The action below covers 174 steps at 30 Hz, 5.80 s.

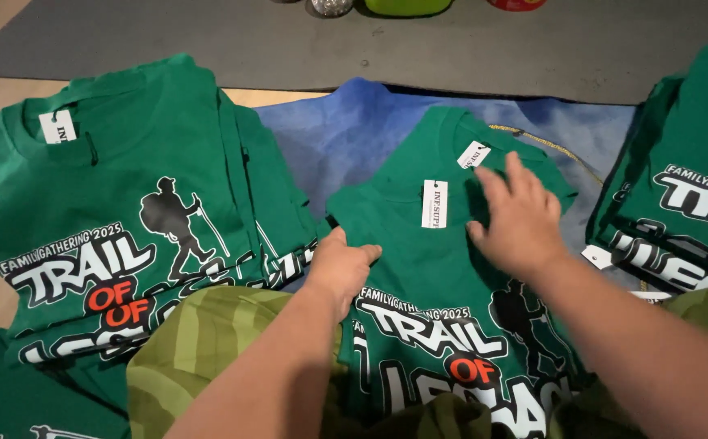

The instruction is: The person sits on the floor and attaches white tags to a stack of green t-shirts. They pick up a tag, thread it through the neck of a shirt, and then fold the shirt neatly before placing it on a pile.

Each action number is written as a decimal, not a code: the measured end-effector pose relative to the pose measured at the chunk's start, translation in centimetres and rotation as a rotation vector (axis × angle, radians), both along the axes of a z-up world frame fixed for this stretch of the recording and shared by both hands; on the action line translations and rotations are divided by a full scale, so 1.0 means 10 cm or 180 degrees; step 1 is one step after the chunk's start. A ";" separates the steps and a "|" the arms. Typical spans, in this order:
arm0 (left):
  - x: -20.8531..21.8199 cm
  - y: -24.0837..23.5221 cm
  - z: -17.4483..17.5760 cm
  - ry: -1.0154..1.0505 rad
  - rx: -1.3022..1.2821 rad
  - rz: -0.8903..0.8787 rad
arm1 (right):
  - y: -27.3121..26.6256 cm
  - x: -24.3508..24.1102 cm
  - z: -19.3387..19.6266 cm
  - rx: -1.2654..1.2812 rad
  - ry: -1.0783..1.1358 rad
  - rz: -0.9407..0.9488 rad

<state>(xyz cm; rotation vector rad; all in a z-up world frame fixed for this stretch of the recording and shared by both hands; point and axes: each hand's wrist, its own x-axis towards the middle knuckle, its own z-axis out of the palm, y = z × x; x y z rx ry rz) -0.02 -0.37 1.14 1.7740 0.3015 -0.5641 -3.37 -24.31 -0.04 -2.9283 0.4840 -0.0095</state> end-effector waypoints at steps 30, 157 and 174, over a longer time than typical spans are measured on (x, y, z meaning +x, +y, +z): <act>0.02 0.02 -0.09 -0.0240 0.0477 -0.0373 | -0.47 0.35 -0.06 0.0699 0.0741 0.0027; -1.76 3.91 0.77 -0.0344 -0.0265 0.3970 | 4.58 0.06 1.26 0.3594 0.1687 0.2279; -2.38 4.65 -0.11 -0.0170 -0.0122 0.4289 | 5.14 0.17 0.70 0.2648 0.1685 0.2391</act>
